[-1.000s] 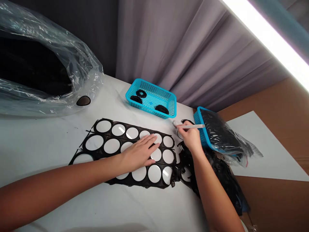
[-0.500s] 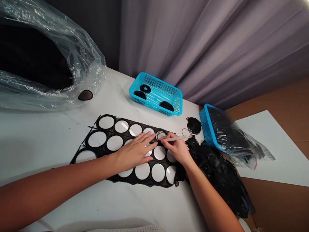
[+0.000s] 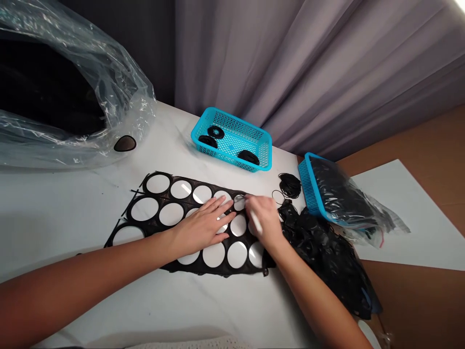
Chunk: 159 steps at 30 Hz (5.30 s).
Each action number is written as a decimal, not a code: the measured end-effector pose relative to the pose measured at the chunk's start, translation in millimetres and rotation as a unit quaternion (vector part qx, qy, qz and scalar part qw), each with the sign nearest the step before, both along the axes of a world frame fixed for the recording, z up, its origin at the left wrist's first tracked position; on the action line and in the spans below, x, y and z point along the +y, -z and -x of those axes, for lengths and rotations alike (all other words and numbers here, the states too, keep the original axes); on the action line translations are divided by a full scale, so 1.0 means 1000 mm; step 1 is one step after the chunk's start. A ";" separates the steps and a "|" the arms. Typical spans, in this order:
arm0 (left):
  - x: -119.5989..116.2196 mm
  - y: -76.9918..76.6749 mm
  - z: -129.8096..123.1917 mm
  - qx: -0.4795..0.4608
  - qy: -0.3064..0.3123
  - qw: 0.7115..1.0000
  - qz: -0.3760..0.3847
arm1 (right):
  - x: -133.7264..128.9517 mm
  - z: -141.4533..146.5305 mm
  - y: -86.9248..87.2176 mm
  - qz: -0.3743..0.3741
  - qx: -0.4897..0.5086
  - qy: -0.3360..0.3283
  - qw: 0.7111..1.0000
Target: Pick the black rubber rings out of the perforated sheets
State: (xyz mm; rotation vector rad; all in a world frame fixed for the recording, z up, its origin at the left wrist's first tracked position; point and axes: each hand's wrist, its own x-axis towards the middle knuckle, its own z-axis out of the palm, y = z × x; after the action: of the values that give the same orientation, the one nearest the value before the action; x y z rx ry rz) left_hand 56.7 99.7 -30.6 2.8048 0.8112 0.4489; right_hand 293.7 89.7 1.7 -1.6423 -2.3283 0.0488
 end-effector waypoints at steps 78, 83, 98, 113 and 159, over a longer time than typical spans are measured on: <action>-0.070 -0.017 0.033 -0.029 0.151 0.978 0.142 | -0.145 0.045 -0.002 0.134 0.302 0.120 0.936; -0.070 -0.015 0.033 -0.046 0.148 0.976 0.154 | -0.145 0.043 -0.003 0.194 0.405 0.169 0.877; -0.072 -0.008 0.034 -0.073 0.146 0.975 0.149 | -0.156 0.052 0.006 0.077 0.223 0.063 0.970; -0.064 -0.044 0.037 -0.096 0.093 0.966 0.223 | -0.071 -0.005 -0.054 0.079 0.326 0.163 0.928; 0.001 -0.106 -0.002 -0.305 -0.089 0.625 0.713 | -0.073 0.018 -0.058 0.359 0.776 0.033 0.518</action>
State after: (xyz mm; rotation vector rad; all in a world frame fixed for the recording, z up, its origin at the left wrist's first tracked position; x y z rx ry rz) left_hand 59.1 100.5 75.7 0.9717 0.7174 0.4207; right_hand 275.3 17.0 60.0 -0.8740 -0.6799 1.7816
